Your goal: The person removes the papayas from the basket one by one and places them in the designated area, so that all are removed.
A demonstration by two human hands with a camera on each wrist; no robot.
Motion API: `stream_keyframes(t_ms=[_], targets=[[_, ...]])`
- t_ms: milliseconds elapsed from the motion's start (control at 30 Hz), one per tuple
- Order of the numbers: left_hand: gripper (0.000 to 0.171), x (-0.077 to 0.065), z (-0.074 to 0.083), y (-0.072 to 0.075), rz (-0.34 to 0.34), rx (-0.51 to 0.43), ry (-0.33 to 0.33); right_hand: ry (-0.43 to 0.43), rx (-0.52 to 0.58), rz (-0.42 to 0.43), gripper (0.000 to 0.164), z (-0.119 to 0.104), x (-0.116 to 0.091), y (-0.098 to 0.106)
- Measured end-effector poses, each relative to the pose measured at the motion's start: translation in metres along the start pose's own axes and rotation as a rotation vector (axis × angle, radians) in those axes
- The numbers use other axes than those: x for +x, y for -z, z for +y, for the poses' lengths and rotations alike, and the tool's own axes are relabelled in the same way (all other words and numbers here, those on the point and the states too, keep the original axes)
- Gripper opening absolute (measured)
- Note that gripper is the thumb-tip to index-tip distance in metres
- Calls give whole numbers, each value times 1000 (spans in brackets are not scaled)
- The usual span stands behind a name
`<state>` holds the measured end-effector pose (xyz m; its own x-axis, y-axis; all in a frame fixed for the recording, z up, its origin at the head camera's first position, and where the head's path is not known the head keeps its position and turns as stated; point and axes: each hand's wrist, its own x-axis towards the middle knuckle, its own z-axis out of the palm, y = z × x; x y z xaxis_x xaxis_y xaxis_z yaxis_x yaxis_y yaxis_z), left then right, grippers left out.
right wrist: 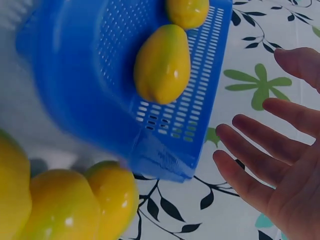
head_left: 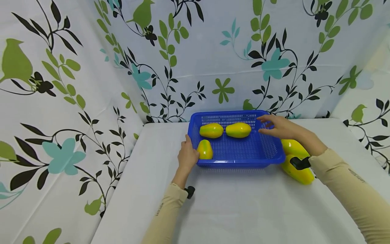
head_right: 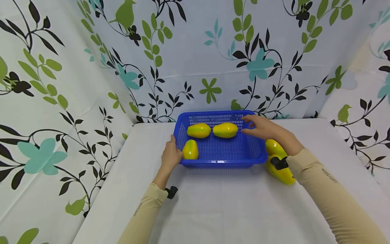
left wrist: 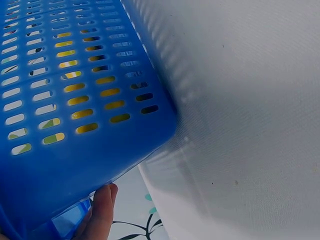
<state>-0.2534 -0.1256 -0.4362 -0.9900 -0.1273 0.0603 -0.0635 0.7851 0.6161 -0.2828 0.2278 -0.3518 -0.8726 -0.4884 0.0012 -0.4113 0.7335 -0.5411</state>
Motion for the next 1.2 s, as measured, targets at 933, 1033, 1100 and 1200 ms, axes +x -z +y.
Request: stream_keyframes(t_ms=[933,1033,1100,1200], targets=[[76,-4,4,1,12,52,-13,-2,18,-32,54,3,81,-43],[76,-4,3,1,16,58,-8,-14,44,-30,55,3,85,-45],[76,-4,3,1,16,64,-3,-19,50,-36,56,3,88,-47],[77,-3,2,2,13,69,1,-27,44,-40,56,7,93,-52]])
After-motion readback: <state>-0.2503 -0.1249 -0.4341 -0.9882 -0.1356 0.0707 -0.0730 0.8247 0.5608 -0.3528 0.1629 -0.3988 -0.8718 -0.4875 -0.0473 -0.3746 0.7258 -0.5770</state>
